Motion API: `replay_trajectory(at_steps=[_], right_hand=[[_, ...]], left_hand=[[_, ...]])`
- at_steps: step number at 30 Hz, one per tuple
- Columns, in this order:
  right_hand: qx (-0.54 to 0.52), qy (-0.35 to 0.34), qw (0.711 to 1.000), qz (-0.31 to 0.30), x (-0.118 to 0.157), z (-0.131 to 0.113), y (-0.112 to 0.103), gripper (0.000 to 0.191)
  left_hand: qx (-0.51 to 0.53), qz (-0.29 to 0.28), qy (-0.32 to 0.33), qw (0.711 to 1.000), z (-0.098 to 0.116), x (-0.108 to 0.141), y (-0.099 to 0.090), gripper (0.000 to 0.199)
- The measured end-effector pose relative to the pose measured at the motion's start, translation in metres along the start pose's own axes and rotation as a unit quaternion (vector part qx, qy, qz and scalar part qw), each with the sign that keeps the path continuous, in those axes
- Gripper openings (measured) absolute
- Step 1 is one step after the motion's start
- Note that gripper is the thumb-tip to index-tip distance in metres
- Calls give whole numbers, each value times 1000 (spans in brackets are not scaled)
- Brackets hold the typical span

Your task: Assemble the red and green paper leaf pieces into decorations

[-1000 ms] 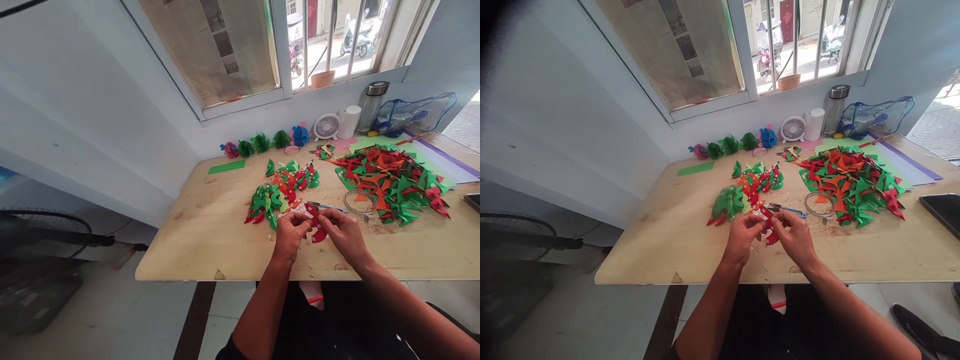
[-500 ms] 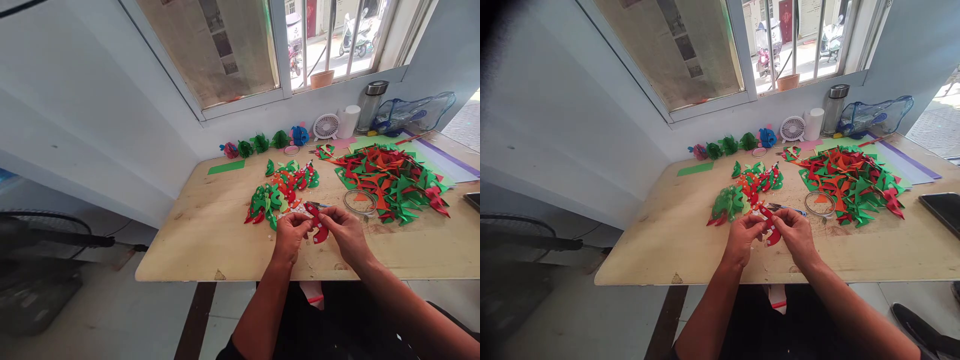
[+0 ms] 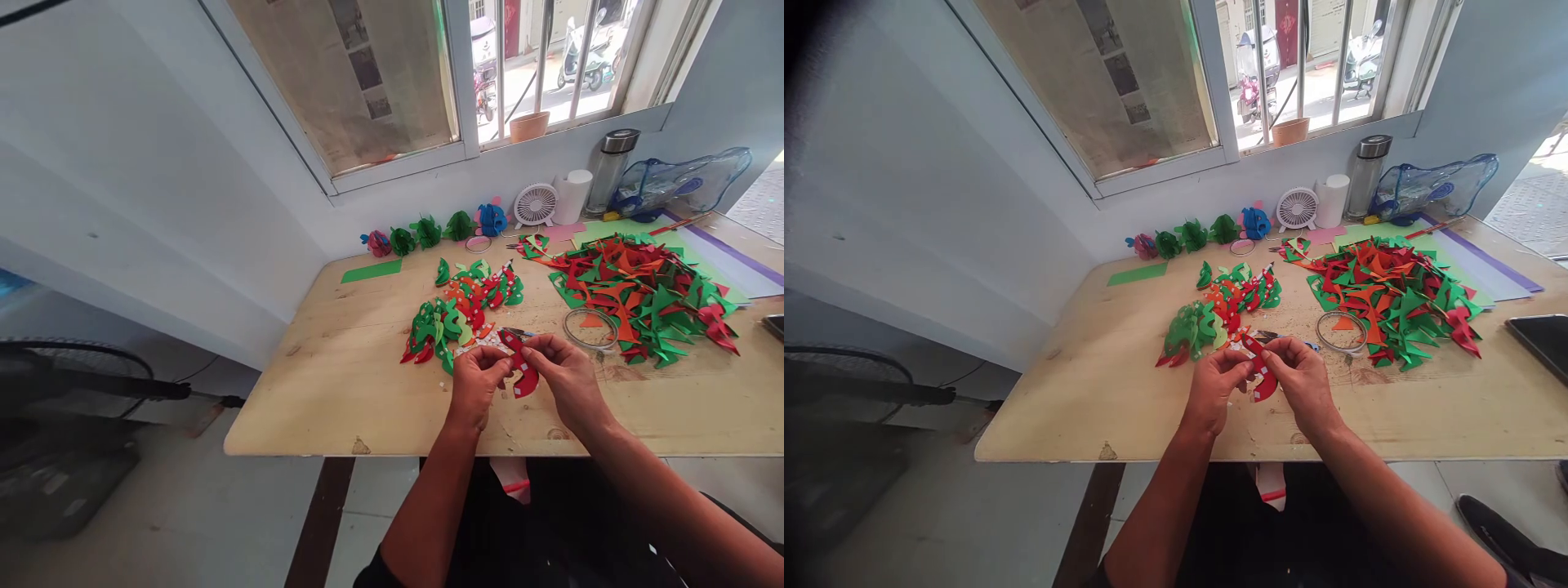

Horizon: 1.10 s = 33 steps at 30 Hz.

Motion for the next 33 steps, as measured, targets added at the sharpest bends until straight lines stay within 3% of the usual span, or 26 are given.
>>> replay_trajectory(at_steps=[33], right_hand=[[39, -26, 999, -18, 1, -4, -1, 28]], left_hand=[[5, -32, 8, 999, 8, 7, -1, 20]])
Point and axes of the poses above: each hand's wrist, its own x-axis away from the middle knuckle, its own y-axis out of the palm, z = x × y, the point moved 2 cm from there along -x, towards the middle knuckle, and after that the axes turned 7 degrees about y, right-handed, at the moved point
